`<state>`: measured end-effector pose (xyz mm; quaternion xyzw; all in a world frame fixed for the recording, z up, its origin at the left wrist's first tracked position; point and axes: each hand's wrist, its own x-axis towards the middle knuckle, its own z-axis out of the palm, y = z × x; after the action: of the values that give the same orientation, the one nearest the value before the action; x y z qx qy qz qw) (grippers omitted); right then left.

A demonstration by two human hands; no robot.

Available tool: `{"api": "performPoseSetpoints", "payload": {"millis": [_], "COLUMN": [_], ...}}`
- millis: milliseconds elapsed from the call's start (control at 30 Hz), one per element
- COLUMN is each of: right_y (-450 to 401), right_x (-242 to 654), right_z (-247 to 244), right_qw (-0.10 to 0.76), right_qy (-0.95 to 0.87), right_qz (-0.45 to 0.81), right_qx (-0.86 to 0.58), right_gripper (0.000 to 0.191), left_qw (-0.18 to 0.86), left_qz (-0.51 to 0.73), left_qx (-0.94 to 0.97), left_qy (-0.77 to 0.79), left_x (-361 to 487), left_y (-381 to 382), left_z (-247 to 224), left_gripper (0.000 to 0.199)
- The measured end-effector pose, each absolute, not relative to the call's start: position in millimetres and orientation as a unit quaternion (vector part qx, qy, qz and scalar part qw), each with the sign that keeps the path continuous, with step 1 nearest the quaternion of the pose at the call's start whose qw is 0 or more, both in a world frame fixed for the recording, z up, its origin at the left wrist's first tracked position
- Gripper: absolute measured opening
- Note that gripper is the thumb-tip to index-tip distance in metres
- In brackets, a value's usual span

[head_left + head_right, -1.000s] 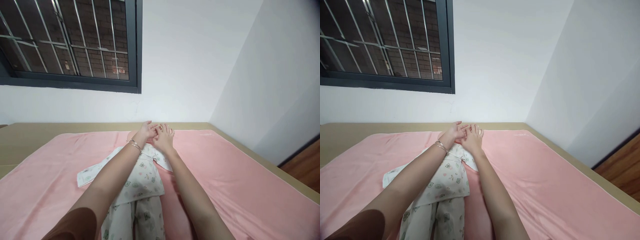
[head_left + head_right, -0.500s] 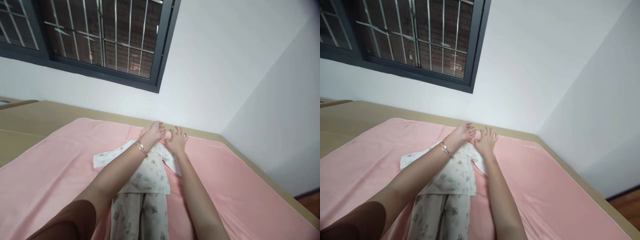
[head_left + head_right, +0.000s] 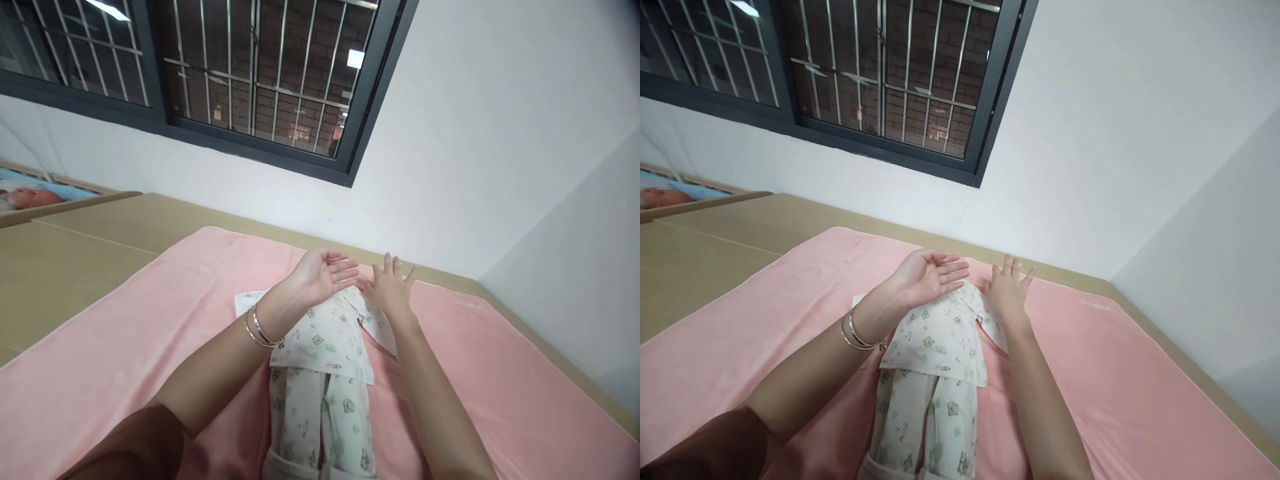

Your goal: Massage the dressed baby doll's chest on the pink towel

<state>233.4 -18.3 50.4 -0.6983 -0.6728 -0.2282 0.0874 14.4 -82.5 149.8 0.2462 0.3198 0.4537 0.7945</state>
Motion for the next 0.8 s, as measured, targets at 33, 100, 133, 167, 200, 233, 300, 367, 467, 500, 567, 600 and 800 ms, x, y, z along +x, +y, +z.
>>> {"api": "performPoseSetpoints", "payload": {"millis": [33, 100, 133, 167, 200, 233, 300, 367, 467, 500, 567, 600, 800], "right_y": [-21, -25, -26, -28, -28, -29, -30, -31, -33, -34, -34, -34, -31], "right_x": [234, 235, 235, 235, 235, 234, 231, 225, 217, 214, 210, 208, 206], "right_z": [53, 59, 62, 64, 66, 68, 68, 66, 57, 54, 48, 46, 43], "right_qw": [0.072, 0.049, 0.044, 0.042, 0.044, 0.048, 0.056, 0.057, 0.060, 0.064, 0.074, 0.080, 0.079], "right_qy": [-0.675, -0.679, -0.681, -0.680, -0.678, -0.673, -0.662, -0.655, -0.664, -0.669, -0.672, -0.670, -0.651], "right_qz": [-0.219, -0.188, -0.171, -0.156, -0.145, -0.139, -0.138, -0.149, -0.172, -0.178, -0.186, -0.187, -0.122], "right_qx": [-0.701, -0.708, -0.711, -0.715, -0.720, -0.725, -0.734, -0.738, -0.725, -0.719, -0.712, -0.714, -0.745], "right_gripper": [0.049, 0.054, 0.056, 0.058, 0.058, 0.058, 0.058, 0.057, 0.057, 0.057, 0.059, 0.060, 0.061], "left_qw": [0.801, 0.807, 0.807, 0.807, 0.807, 0.807, 0.806, 0.807, 0.823, 0.830, 0.836, 0.836, 0.833], "left_qz": [0.445, 0.436, 0.437, 0.439, 0.440, 0.441, 0.442, 0.437, 0.409, 0.398, 0.390, 0.391, 0.397], "left_qx": [0.248, 0.256, 0.262, 0.267, 0.273, 0.279, 0.293, 0.306, 0.308, 0.305, 0.296, 0.295, 0.290], "left_qy": [0.314, 0.304, 0.298, 0.291, 0.285, 0.277, 0.262, 0.253, 0.247, 0.246, 0.247, 0.248, 0.253], "left_x": [14, 14, 14, 14, 14, 14, 14, 15, 17, 17, 18, 18, 15], "left_y": [-86, -92, -94, -97, -99, -101, -106, -109, -110, -110, -108, -107, -108], "left_z": [151, 151, 152, 152, 152, 153, 153, 153, 152, 151, 150, 150, 154], "left_gripper": [0.015, 0.017, 0.018, 0.019, 0.020, 0.021, 0.022, 0.021, 0.020, 0.020, 0.020, 0.020, 0.018]}}
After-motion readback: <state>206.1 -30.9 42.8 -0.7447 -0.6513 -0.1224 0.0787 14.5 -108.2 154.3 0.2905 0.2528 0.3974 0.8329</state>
